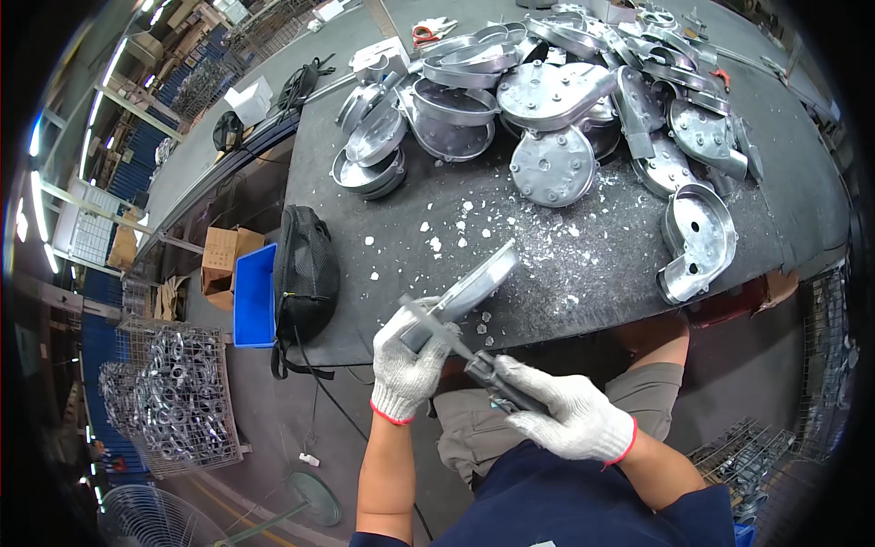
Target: The person files the edges of a metal housing with a hand file to remove burrs and smooth the surface.
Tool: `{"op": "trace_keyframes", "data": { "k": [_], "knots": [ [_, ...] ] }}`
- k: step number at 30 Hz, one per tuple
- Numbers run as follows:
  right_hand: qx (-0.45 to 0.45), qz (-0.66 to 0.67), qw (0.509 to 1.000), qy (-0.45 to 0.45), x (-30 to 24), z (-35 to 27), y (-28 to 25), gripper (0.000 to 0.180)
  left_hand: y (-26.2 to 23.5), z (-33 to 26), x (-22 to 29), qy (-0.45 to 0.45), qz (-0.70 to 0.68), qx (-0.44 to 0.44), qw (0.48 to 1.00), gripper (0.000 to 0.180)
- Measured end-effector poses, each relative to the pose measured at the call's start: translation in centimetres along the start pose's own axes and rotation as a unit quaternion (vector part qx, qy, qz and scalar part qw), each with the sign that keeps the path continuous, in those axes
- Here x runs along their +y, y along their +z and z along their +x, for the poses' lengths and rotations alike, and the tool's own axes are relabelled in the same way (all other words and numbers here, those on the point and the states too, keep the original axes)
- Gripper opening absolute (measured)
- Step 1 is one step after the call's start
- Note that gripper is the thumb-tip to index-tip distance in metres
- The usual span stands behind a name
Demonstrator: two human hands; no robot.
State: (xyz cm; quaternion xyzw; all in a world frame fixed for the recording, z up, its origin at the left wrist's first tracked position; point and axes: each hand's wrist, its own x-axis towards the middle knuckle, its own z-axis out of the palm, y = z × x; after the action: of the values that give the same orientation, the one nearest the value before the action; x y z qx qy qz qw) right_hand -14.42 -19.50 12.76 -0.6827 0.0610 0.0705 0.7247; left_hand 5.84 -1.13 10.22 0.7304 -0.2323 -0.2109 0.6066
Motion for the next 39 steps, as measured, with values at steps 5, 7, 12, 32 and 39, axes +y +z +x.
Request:
{"op": "trace_keyframes", "data": {
  "k": [5,7,12,32,39],
  "knots": [
    [0.146,-0.254,0.953,-0.079,-0.2,-0.7,0.1,0.062,0.1,0.6,0.6,0.125,0.134,0.013,0.983,0.020],
    [0.125,-0.367,0.921,-0.024,-1.5,-0.9,0.4,0.063,0.2,0.5,0.6,0.125,0.130,0.014,0.984,0.020],
    [0.133,-0.318,0.938,-0.047,-0.7,-0.4,0.3,0.063,0.8,0.6,1.1,0.135,0.124,0.012,0.983,0.018],
    [0.252,-0.162,0.954,0.012,4.4,-1.9,-4.9,0.075,0.8,1.6,0.6,0.042,0.090,0.091,0.991,0.026],
    [0.243,-0.085,0.960,0.111,6.2,-8.4,-5.3,0.086,15.3,3.7,8.7,0.450,0.262,-0.061,0.852,0.026]
  ]
}}
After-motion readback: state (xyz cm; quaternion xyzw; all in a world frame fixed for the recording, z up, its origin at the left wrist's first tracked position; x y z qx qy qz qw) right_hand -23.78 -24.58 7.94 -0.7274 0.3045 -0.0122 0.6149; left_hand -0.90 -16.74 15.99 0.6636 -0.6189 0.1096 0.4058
